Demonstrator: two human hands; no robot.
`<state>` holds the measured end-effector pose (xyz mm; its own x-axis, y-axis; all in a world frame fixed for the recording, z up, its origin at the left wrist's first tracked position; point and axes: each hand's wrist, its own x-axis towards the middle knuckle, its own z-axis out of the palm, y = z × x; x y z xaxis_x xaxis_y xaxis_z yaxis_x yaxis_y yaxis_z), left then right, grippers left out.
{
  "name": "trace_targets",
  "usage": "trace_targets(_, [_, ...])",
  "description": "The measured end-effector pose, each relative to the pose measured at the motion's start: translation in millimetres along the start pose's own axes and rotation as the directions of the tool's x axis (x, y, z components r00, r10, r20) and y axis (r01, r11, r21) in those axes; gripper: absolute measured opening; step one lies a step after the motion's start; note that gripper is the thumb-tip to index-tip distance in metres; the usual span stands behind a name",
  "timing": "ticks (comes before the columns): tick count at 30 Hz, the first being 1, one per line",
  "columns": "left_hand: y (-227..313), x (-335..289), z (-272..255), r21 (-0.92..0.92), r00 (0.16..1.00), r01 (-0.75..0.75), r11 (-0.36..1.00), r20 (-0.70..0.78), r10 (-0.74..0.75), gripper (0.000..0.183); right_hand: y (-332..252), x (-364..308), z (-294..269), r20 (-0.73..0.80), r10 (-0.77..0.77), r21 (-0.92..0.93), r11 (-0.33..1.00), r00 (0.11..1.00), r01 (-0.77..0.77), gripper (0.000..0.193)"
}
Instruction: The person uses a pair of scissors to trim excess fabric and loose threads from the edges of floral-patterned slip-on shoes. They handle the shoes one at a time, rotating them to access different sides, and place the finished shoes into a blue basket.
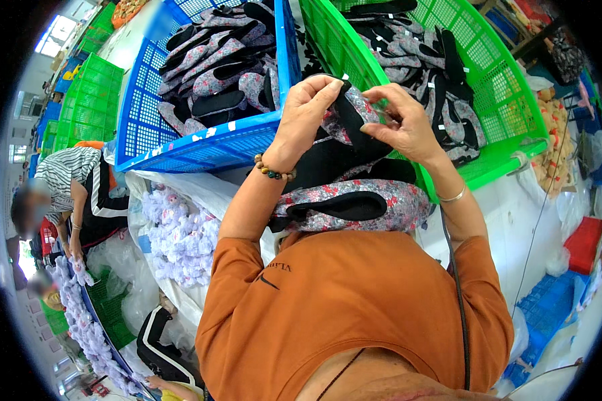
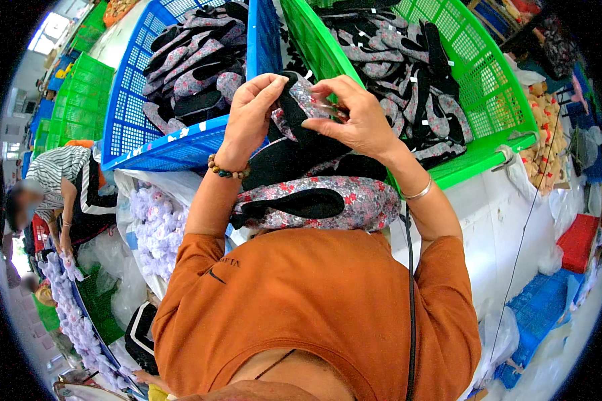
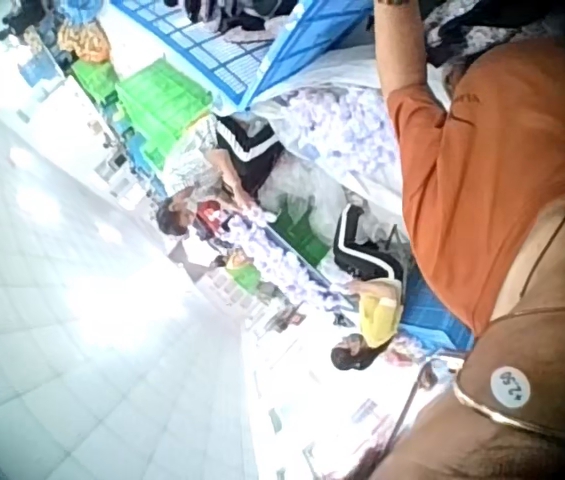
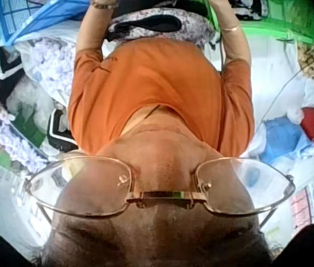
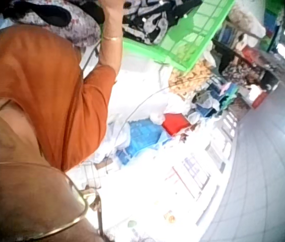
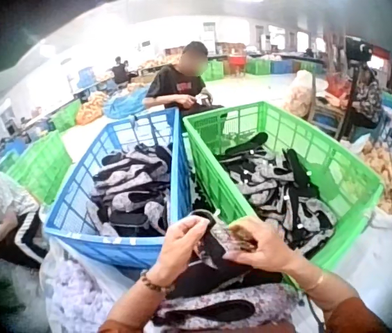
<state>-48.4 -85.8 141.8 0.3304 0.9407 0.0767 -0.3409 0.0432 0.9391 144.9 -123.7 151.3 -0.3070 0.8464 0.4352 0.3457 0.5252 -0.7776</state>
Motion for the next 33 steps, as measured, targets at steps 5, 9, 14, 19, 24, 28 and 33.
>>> trace_targets(5, [3.5,-5.5,-4.6,-0.073,0.979,0.090,0.993,0.192,-0.074,0.028,4.9,-8.8,-9.1,-0.034,0.115,0.051,0.992,0.993,-0.113,0.037])
trace_targets(9, [2.1,-4.1,1.1,0.056,0.962,0.086,0.995,0.256,-0.098,0.036,-0.4,-15.0,-15.8,-0.061,-0.027,-0.002,1.000,0.998,0.027,0.030])
trace_targets(14, [-14.1,-4.6,12.2,0.222,0.958,-0.045,0.974,0.286,-0.021,0.032,-9.2,-21.2,-18.0,0.026,0.100,0.069,0.992,0.995,-0.101,0.020])
trace_targets(19, [-24.0,-4.5,14.5,0.356,0.917,-0.022,0.934,0.379,-0.123,0.025,5.7,-23.1,-24.3,0.116,0.389,0.496,0.774,0.914,-0.393,0.015])
trace_targets(24, [-12.8,-6.0,17.1,0.345,0.820,0.183,0.921,0.463,-0.336,0.024,16.0,-23.4,-36.9,0.359,0.413,0.652,0.530,0.837,-0.542,0.015])
trace_targets(28, [-13.4,3.2,18.2,0.312,0.696,0.312,0.897,0.568,-0.440,0.039,-2.0,-15.1,-38.8,0.365,0.295,0.512,0.728,0.883,-0.456,0.015])
trace_targets(33, [-41.2,-6.1,25.4,-0.238,0.449,0.860,0.451,0.771,-0.451,0.033,-14.7,-11.6,-43.8,0.474,0.140,0.346,0.878,0.869,-0.330,0.020])
